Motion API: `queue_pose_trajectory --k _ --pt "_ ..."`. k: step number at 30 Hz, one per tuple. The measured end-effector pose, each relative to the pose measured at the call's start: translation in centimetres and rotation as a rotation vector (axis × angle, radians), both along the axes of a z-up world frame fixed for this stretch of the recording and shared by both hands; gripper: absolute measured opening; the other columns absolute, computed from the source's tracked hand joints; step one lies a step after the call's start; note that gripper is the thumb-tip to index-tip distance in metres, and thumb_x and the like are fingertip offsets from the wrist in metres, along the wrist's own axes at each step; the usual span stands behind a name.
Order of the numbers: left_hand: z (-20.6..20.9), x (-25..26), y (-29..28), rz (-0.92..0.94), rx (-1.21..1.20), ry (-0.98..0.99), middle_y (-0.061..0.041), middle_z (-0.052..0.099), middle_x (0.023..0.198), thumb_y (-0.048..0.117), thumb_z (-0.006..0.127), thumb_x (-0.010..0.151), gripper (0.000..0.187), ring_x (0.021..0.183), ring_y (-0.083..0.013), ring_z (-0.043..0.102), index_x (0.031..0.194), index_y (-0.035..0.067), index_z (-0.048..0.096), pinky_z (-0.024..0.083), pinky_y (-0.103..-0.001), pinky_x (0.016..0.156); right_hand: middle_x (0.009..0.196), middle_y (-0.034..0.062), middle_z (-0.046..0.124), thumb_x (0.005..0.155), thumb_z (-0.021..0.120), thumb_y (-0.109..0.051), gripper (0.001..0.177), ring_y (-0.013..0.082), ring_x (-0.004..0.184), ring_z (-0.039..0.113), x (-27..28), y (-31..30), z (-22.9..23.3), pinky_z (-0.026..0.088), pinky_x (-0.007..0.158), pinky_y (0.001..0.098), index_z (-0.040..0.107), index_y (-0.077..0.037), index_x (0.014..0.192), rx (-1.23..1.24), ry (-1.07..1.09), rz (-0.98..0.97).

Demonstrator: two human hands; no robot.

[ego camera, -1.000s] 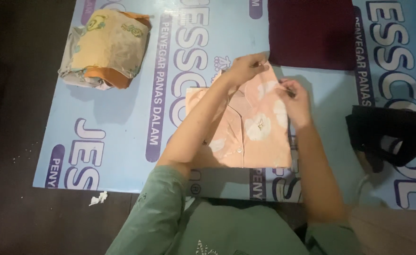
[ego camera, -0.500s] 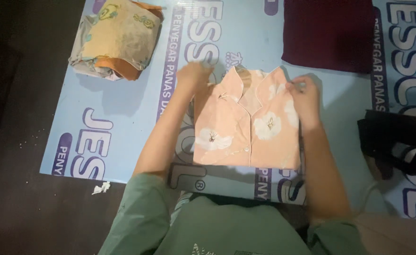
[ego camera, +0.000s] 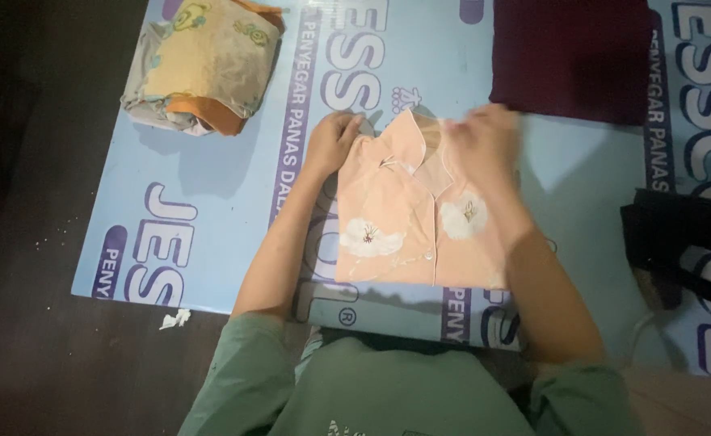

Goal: Ironing and folding a shirt and a dress on a flat surface on the floor

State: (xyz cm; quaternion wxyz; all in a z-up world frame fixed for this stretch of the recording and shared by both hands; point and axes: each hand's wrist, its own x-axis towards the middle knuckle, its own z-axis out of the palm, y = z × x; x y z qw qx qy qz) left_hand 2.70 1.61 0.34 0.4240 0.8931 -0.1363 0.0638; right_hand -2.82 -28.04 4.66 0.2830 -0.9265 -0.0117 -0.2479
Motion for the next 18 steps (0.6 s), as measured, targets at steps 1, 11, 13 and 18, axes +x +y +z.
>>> queue_pose_trajectory --k 1,11,13,18 --pt "-0.1 -0.1 0.3 -0.021 0.039 -0.047 -0.023 0.064 0.085 0.039 0.054 0.107 0.046 0.091 -0.0485 0.063 0.08 0.003 0.066 0.05 -0.056 0.078 0.105 0.0147 0.062 0.096 0.082 -0.025 0.018 0.0398 0.106 0.056 0.2 1.0 -1.5 0.044 0.093 0.0493 0.076 -0.008 0.101 0.023 0.116 0.091" --pt "0.6 0.0 0.8 0.196 0.41 -0.204 -0.011 0.063 0.092 0.041 0.075 0.086 0.033 0.088 -0.0365 0.065 0.075 0.009 0.071 0.049 -0.055 0.081 0.106 0.0079 0.06 0.1 0.073 -0.02 0.015 0.0358 0.113 0.056 1.2 2.0 -5.4 0.043 0.096 0.0493 0.068 -0.007 0.097 0.048 0.025 0.208" --pt "2.0 -1.2 0.9 0.203 0.361 -0.256 -0.012 0.062 0.095 0.031 0.071 0.09 0.022 0.088 -0.0378 0.066 0.085 0.01 0.068 0.051 -0.053 0.077 0.122 0.0075 0.058 0.105 0.065 -0.022 0.016 0.0335 0.121 0.055 -2.8 1.6 1.1 0.044 0.095 0.0509 0.063 -0.009 0.115 0.006 0.086 0.156" --pt "1.0 -2.8 -5.0 0.05 0.173 -0.406 -0.016 0.068 0.11 0.026 0.082 0.071 0.034 0.102 -0.0415 0.068 0.099 0.011 0.07 0.053 -0.052 0.085 0.148 0.0342 0.047 0.11 0.053 -0.008 0.04 0.0511 0.141 0.039 -8.5 -0.3 4.9 0.032 0.112 0.059 0.049 0.012 0.144 -0.071 0.064 0.091"
